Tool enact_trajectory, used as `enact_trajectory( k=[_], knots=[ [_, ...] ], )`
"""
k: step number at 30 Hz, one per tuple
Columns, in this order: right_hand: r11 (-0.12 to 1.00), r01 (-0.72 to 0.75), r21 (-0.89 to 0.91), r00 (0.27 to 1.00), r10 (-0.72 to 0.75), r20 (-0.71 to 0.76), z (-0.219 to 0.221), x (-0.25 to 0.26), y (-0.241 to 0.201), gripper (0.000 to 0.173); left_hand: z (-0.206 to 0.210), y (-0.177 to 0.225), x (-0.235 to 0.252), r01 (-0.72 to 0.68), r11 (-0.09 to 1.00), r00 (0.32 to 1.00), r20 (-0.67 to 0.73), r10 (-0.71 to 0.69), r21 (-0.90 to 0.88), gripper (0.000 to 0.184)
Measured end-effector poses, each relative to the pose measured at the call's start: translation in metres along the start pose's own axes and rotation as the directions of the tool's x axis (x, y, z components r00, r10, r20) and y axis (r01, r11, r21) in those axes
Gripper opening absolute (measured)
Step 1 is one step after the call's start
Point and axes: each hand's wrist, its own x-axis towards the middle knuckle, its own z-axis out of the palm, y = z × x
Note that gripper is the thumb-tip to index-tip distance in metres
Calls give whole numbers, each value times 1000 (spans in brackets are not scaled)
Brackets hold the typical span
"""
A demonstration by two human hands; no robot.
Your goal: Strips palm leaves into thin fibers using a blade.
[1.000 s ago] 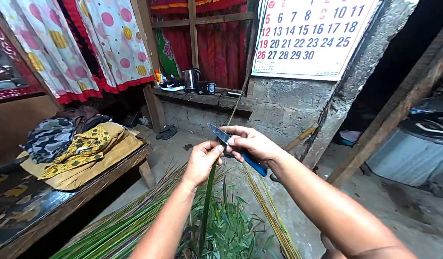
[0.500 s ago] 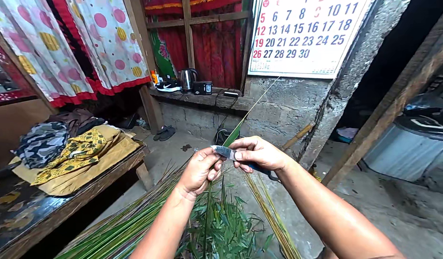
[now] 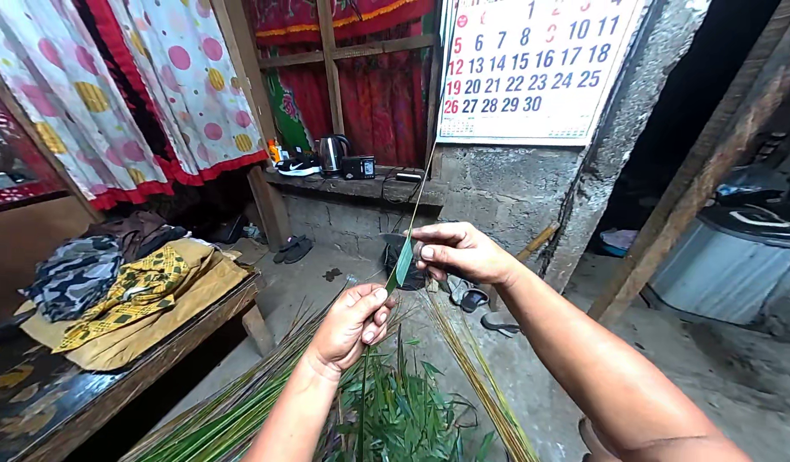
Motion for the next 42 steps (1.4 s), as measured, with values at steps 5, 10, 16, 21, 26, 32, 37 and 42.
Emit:
enact_trajectory(
  k=[5,10,16,21,26,32,37,42],
  knots=[
    [999,29,25,992,-26,-124,-22,22,-31,45,-10,-6,-4,-18,1000,999,-34,18,6,28],
    [985,-157,68,982,149,113,9,12,-4,51,-6,3,2,0,999,1000,-27,-1,-36,36],
    [993,-75,94,987,61,148,23,2,19,39,-4,4,9,37,997,999,2,-37,-63,35],
    [993,-114,-16,988,115,107,13,8,1,37,-1,5,10,32,994,999,-3,-32,-100,33],
    [991,-109,-76,988,117,101,13,10,-4,39,0,6,13,-20,997,1000,-17,19,-74,33],
    [987,-74,-144,994,60,-94,14,9,-25,40,0,3,14,13,1000,1000,-16,-13,4,32],
    [992,8,-122,984,-29,-177,-12,13,-52,44,-1,-6,14,42,999,999,-33,-41,20,33],
    [983,-182,-40,983,180,-34,7,-12,-22,42,11,-3,20,-1,997,997,-83,8,82,33]
  ],
)
